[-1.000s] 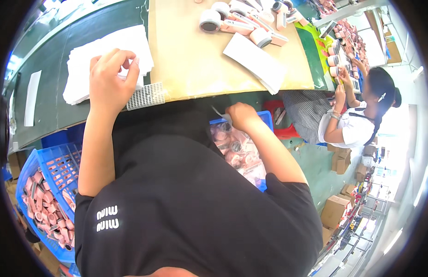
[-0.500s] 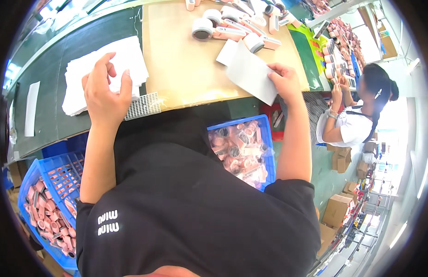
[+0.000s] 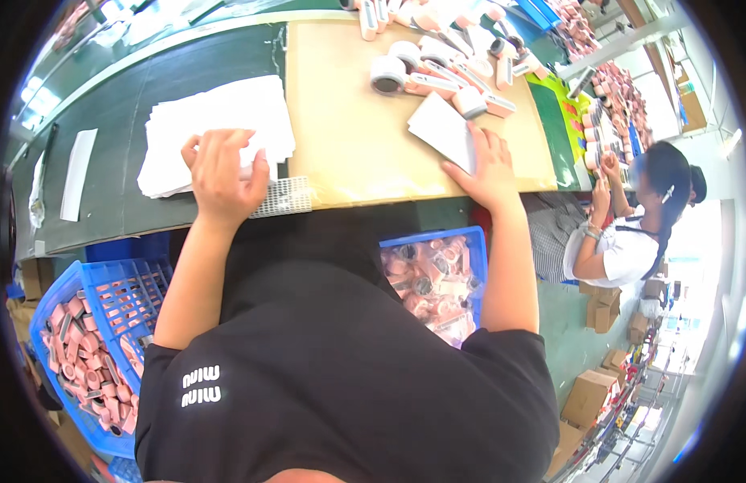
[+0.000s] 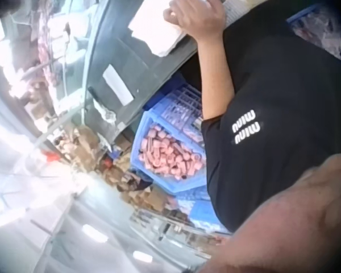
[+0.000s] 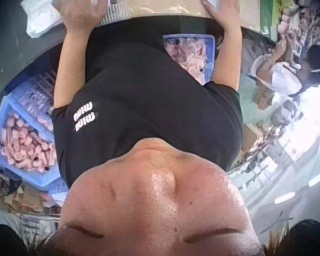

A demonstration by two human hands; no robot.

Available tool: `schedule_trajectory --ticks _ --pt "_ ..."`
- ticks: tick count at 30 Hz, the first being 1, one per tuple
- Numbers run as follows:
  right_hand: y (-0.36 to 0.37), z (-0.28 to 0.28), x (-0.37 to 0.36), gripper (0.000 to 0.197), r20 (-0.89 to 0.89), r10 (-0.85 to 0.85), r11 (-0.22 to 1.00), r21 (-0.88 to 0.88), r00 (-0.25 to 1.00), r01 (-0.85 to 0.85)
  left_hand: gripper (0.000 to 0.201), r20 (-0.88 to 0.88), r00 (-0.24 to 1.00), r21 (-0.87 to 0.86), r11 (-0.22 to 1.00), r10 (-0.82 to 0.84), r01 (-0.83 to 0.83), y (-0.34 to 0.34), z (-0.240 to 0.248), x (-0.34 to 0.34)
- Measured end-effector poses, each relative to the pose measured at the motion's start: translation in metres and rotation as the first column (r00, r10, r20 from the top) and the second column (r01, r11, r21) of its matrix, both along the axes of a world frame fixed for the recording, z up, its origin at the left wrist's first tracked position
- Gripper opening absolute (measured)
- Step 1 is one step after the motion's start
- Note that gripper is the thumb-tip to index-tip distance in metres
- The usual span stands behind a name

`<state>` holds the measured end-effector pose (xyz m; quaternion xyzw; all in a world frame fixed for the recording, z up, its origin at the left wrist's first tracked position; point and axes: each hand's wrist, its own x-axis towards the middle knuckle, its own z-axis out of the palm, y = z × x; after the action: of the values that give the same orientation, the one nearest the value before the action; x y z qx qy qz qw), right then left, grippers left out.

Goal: Packaging small handheld fans into plastic bags at an assembly line.

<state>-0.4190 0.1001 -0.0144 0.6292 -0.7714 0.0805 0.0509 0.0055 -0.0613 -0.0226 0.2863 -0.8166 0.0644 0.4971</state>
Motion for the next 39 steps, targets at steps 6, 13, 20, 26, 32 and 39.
schedule_trajectory --ticks 6,13,20,26,32,39 --pt "0.002 0.011 0.003 0.098 0.168 -0.006 1.0 0.015 0.986 0.003 0.02 -0.051 0.999 -0.01 1.0 -0.01 0.009 0.001 -0.003 0.0" --pt "-0.017 0.059 0.049 0.096 0.48 0.278 0.96 -0.151 0.832 -0.233 0.018 -0.026 0.999 -0.042 0.999 -0.027 0.026 0.003 -0.006 -0.001" --pt "-0.152 0.13 0.117 0.089 0.222 0.508 0.835 -0.362 0.832 -0.414 0.015 0.017 0.999 -0.049 0.998 0.029 -0.028 0.003 -0.008 0.003" --pt "-0.321 0.121 0.167 0.096 -0.052 0.493 0.703 -0.563 0.868 -0.433 0.014 0.06 0.996 -0.062 0.997 0.059 -0.055 0.004 -0.006 0.002" --pt "-0.381 0.012 0.188 0.11 -0.069 0.323 0.899 0.333 0.944 -0.284 0.015 0.089 0.995 -0.039 0.999 0.037 -0.034 0.004 -0.005 -0.005" --pt "-0.278 0.046 0.156 0.055 0.01 0.454 0.887 -0.101 0.891 -0.451 0.016 0.053 0.998 -0.038 0.999 0.022 -0.02 0.007 -0.003 0.003"
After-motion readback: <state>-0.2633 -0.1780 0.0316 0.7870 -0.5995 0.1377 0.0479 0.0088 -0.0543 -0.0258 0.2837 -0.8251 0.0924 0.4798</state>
